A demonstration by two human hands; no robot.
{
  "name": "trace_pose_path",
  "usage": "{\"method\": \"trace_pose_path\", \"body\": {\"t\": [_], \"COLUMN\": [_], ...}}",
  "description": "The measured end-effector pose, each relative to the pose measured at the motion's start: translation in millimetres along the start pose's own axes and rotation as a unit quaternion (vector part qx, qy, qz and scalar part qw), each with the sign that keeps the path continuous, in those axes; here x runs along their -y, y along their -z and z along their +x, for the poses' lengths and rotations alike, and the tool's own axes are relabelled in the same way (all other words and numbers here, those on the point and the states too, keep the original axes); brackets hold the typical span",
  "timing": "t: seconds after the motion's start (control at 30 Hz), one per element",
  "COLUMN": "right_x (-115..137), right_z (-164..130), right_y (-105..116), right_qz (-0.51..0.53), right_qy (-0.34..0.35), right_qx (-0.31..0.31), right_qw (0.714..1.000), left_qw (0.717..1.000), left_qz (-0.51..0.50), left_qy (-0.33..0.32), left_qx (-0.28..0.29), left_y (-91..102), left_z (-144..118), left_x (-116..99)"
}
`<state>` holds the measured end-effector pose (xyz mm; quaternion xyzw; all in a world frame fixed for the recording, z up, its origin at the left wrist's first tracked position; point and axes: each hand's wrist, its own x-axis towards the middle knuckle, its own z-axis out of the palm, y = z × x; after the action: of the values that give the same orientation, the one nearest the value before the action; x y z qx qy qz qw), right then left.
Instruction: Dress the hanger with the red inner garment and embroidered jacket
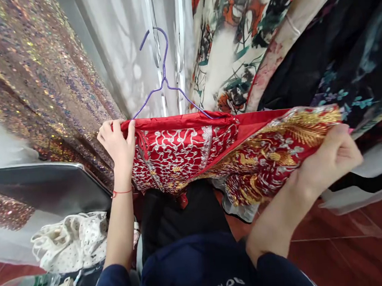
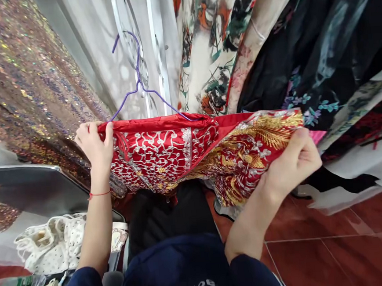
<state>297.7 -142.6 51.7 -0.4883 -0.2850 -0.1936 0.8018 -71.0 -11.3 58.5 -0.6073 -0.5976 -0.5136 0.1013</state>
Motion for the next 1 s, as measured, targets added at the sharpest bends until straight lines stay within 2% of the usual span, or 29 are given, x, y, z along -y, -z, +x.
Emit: {"method": "trace_pose_path", "body": {"t": [0.07,0.13,0.17,0.23,0.3,0.33,0.4,0.5,0.57,0.6,0.63,0.73,0.77,0.8,0.87,0.93,1.0], "right_x": [30.2,55.3,64.5,76.9,84.3,87.4,93.0,96.1,90.0,83.9,75.8,44.2,32.8,21.9,2.2,-13.2,-23.1], "right_z": [-13.1,-35.5,-48.7,-75.8,-100.2,-110.5,-125.8,-135.1,-134.2,-132.5,-130.4,-123.5,-121.6,-120.1,-119.0,-119.7,-119.7], "right_y": [6.8,13.1,17.0,27.1,40.0,46.8,58.8,67.7,66.8,65.0,62.7,56.1,54.4,52.9,50.0,46.7,44.4], "right_qz": [0.016,0.004,0.013,0.059,0.124,0.150,0.184,0.213,0.232,0.235,0.232,0.163,0.128,0.097,0.049,0.010,-0.010], "right_qy": [-0.007,-0.035,-0.066,-0.147,-0.228,-0.260,-0.285,-0.236,-0.186,-0.167,-0.151,-0.067,-0.022,0.023,0.090,0.102,0.085], "right_qx": [0.009,0.090,0.125,0.187,0.248,0.290,0.388,0.546,0.609,0.613,0.593,0.481,0.466,0.470,0.517,0.569,0.609], "right_qw": [1.000,0.995,0.990,0.970,0.933,0.909,0.857,0.775,0.735,0.735,0.756,0.859,0.875,0.877,0.850,0.816,0.789], "left_qw": [0.999,0.996,0.990,0.950,0.890,0.871,0.850,0.863,0.882,0.890,0.896,0.901,0.898,0.893,0.878,0.856,0.842], "left_qz": [-0.032,-0.086,-0.129,-0.247,-0.324,-0.348,-0.391,-0.414,-0.396,-0.386,-0.379,-0.380,-0.388,-0.398,-0.422,-0.452,-0.470], "left_qy": [0.002,-0.005,-0.018,-0.047,-0.048,-0.059,-0.033,0.094,0.146,0.147,0.138,0.097,0.086,0.076,0.055,0.028,0.004], "left_qx": [-0.006,0.017,0.054,0.187,0.317,0.341,0.351,0.274,0.209,0.191,0.183,0.186,0.190,0.196,0.218,0.249,0.263], "left_y": [10.8,29.4,41.0,64.1,80.6,84.6,84.8,74.6,69.1,68.1,68.4,74.9,78.3,82.0,89.6,97.5,106.0], "left_z": [-18.8,-54.6,-78.7,-133.6,-185.1,-205.0,-229.1,-231.6,-223.6,-219.7,-216.8,-213.4,-213.1,-212.6,-209.9,-203.4,-192.2], "left_x": [-16.5,-40.1,-53.7,-81.6,-104.9,-113.1,-120.7,-113.6,-104.1,-99.8,-96.3,-90.0,-88.4,-86.6,-80.9,-71.8,-60.0]}}
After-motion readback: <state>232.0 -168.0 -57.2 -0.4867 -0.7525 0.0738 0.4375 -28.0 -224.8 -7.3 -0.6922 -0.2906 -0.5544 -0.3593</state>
